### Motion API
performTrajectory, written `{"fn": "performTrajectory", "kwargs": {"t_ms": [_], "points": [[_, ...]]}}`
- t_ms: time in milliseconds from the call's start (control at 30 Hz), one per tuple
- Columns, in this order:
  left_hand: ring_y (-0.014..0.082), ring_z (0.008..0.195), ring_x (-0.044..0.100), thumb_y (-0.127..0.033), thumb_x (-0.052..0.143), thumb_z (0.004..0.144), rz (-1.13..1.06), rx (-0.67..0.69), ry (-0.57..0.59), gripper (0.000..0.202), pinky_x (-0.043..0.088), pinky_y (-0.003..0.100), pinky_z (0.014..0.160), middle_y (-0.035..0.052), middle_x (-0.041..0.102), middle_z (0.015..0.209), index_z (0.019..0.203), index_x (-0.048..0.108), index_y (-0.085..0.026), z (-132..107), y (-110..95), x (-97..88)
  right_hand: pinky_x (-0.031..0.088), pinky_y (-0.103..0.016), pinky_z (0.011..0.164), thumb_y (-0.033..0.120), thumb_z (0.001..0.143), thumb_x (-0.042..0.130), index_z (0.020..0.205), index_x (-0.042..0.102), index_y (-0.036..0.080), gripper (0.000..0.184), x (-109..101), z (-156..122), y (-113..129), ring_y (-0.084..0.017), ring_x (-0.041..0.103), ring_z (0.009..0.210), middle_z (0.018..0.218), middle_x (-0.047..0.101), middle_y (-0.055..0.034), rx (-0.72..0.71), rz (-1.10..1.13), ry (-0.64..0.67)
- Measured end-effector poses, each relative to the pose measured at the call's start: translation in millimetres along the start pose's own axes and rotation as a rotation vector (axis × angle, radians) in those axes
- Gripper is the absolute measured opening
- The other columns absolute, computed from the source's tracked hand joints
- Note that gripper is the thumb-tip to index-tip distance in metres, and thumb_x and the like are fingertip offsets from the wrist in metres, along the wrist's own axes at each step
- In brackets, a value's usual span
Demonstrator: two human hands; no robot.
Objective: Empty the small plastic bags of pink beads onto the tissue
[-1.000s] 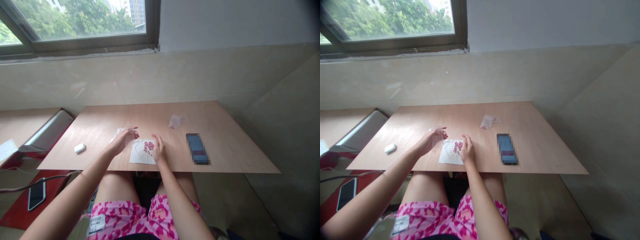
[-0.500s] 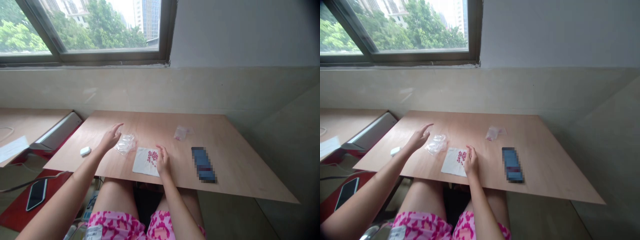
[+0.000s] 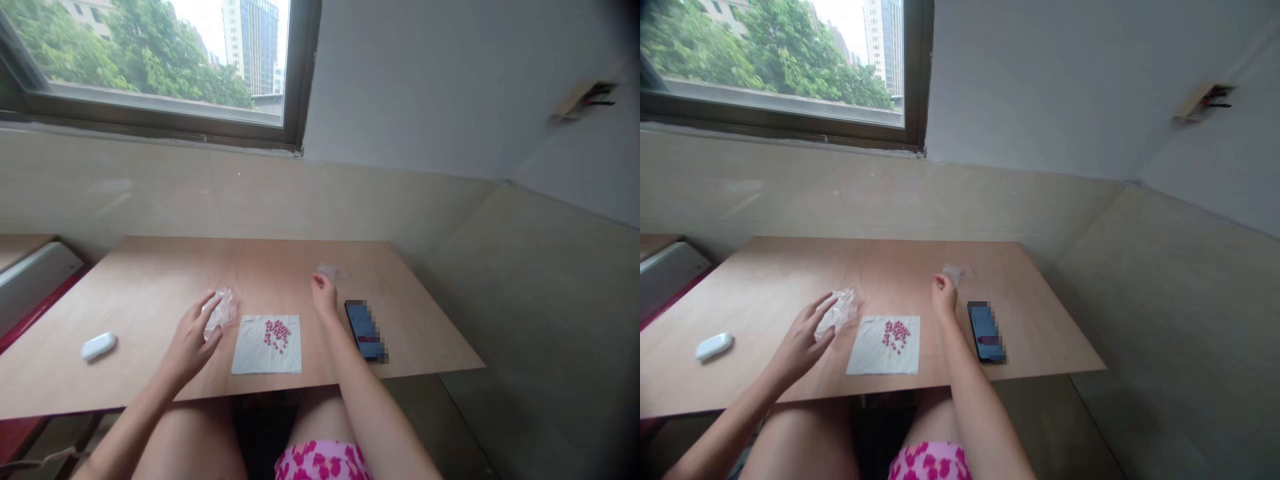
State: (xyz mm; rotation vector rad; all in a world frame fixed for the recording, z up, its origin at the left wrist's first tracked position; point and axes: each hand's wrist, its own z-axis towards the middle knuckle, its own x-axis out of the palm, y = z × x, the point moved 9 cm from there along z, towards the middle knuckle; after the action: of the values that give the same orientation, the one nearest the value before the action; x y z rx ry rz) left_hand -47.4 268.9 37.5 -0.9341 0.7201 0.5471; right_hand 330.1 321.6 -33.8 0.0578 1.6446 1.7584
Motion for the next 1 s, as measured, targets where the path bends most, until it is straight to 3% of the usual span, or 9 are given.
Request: {"fn": "performTrajectory", "kwargs": {"t_ms": [67, 167, 333, 433, 567, 633, 733, 867, 1000], "points": [[0.0339, 0.14, 0.052, -0.028, 0.052, 0.098, -0.068, 0.012, -0.024, 0.046, 0.045, 0.056, 0.115, 0.0136, 0.051, 0.152, 0.144, 0.054, -0.026, -18.6, -25.8, 6.2, 0.047, -0.036, 0.106, 0.019, 0.089, 0.05, 0.121, 0.068, 0.015, 0.037, -17.4, 33.6, 1.2, -0.026, 0.062, 0.122, 0.126, 0.07, -0.0153, -0.037, -0.098, 0.014], [0.0315, 0.137, 0.056, -0.028, 0.053, 0.099, -0.186, 0.027, 0.089, 0.035, 0.051, 0.051, 0.111, 0.0115, 0.054, 0.15, 0.133, 0.062, -0.028, -50.3, -55.3, 34.8, 0.037, -0.036, 0.115, 0.008, 0.077, 0.061, 0.125, 0.068, 0.016, 0.049, -30.2, 65.8, 1.5, -0.027, 0.053, 0.134, 0.137, 0.064, -0.0157, -0.085, -0.238, 0.099], [0.0286, 0.13, 0.064, -0.022, 0.053, 0.098, -0.265, 0.048, 0.24, 0.032, 0.058, 0.043, 0.104, 0.0113, 0.06, 0.143, 0.127, 0.066, -0.029, -77.7, -66.0, 67.3, 0.037, -0.036, 0.112, 0.001, 0.064, 0.067, 0.118, 0.07, 0.017, 0.057, -26.1, 77.6, -1.4, -0.028, 0.058, 0.126, 0.131, 0.069, -0.0141, -0.132, -0.396, 0.294], [0.0288, 0.128, 0.065, -0.023, 0.054, 0.098, -0.267, 0.08, 0.216, 0.03, 0.058, 0.043, 0.104, 0.0106, 0.062, 0.141, 0.124, 0.068, -0.029, -73.1, -60.5, 62.1, 0.042, -0.035, 0.106, 0.001, 0.063, 0.065, 0.111, 0.071, 0.017, 0.051, -21.5, 76.7, -0.5, -0.028, 0.061, 0.12, 0.126, 0.072, -0.0136, -0.143, -0.422, 0.368], [0.0296, 0.12, 0.068, -0.03, 0.055, 0.1, -0.272, 0.031, 0.101, 0.024, 0.06, 0.043, 0.098, 0.0106, 0.067, 0.131, 0.118, 0.07, -0.028, -60.9, -46.9, 45.8, 0.048, -0.031, 0.084, 0.01, 0.07, 0.062, 0.081, 0.067, 0.017, 0.015, -16.8, 68.6, 5.1, -0.024, 0.066, 0.09, 0.093, 0.075, -0.0072, -0.107, -0.36, 0.475], [0.0298, 0.119, 0.069, -0.032, 0.054, 0.1, -0.298, 0.01, 0.091, 0.023, 0.06, 0.043, 0.097, 0.0107, 0.068, 0.128, 0.115, 0.071, -0.027, -57.2, -45.3, 44.0, 0.048, -0.028, 0.073, 0.017, 0.074, 0.06, 0.075, 0.063, 0.017, 0.003, -16.9, 56.7, 12.8, -0.02, 0.064, 0.078, 0.08, 0.07, -0.004, -0.077, -0.289, 0.532], [0.0298, 0.119, 0.067, -0.032, 0.053, 0.101, -0.383, -0.024, 0.139, 0.023, 0.058, 0.044, 0.099, 0.0109, 0.068, 0.126, 0.114, 0.071, -0.026, -54.4, -48.9, 48.1, 0.049, -0.026, 0.066, 0.028, 0.081, 0.059, 0.081, 0.061, 0.018, 0.01, -21.4, 22.3, 32.9, -0.017, 0.063, 0.073, 0.08, 0.067, -0.0022, -0.021, -0.139, 0.613], [0.0298, 0.117, 0.067, -0.038, 0.056, 0.1, -0.593, -0.18, 0.266, 0.027, 0.055, 0.046, 0.103, 0.0119, 0.069, 0.127, 0.12, 0.069, -0.025, -54.7, -52.7, 60.2, 0.054, -0.029, 0.072, 0.038, 0.084, 0.075, 0.088, 0.065, 0.018, 0.022, -24.0, -56.0, 65.5, -0.017, 0.067, 0.077, 0.085, 0.07, -0.0036, 0.246, 0.472, 0.711], [0.0299, 0.119, 0.067, -0.052, 0.06, 0.098, -0.993, -0.457, 0.413, 0.045, 0.055, 0.046, 0.102, 0.0134, 0.071, 0.128, 0.132, 0.064, -0.023, -66.6, -60.2, 81.6, 0.055, -0.031, 0.073, 0.043, 0.085, 0.08, 0.092, 0.073, 0.018, 0.027, -12.9, -133.5, 81.0, -0.02, 0.07, 0.083, 0.091, 0.073, -0.0065, 0.396, 0.738, 0.651]]}}
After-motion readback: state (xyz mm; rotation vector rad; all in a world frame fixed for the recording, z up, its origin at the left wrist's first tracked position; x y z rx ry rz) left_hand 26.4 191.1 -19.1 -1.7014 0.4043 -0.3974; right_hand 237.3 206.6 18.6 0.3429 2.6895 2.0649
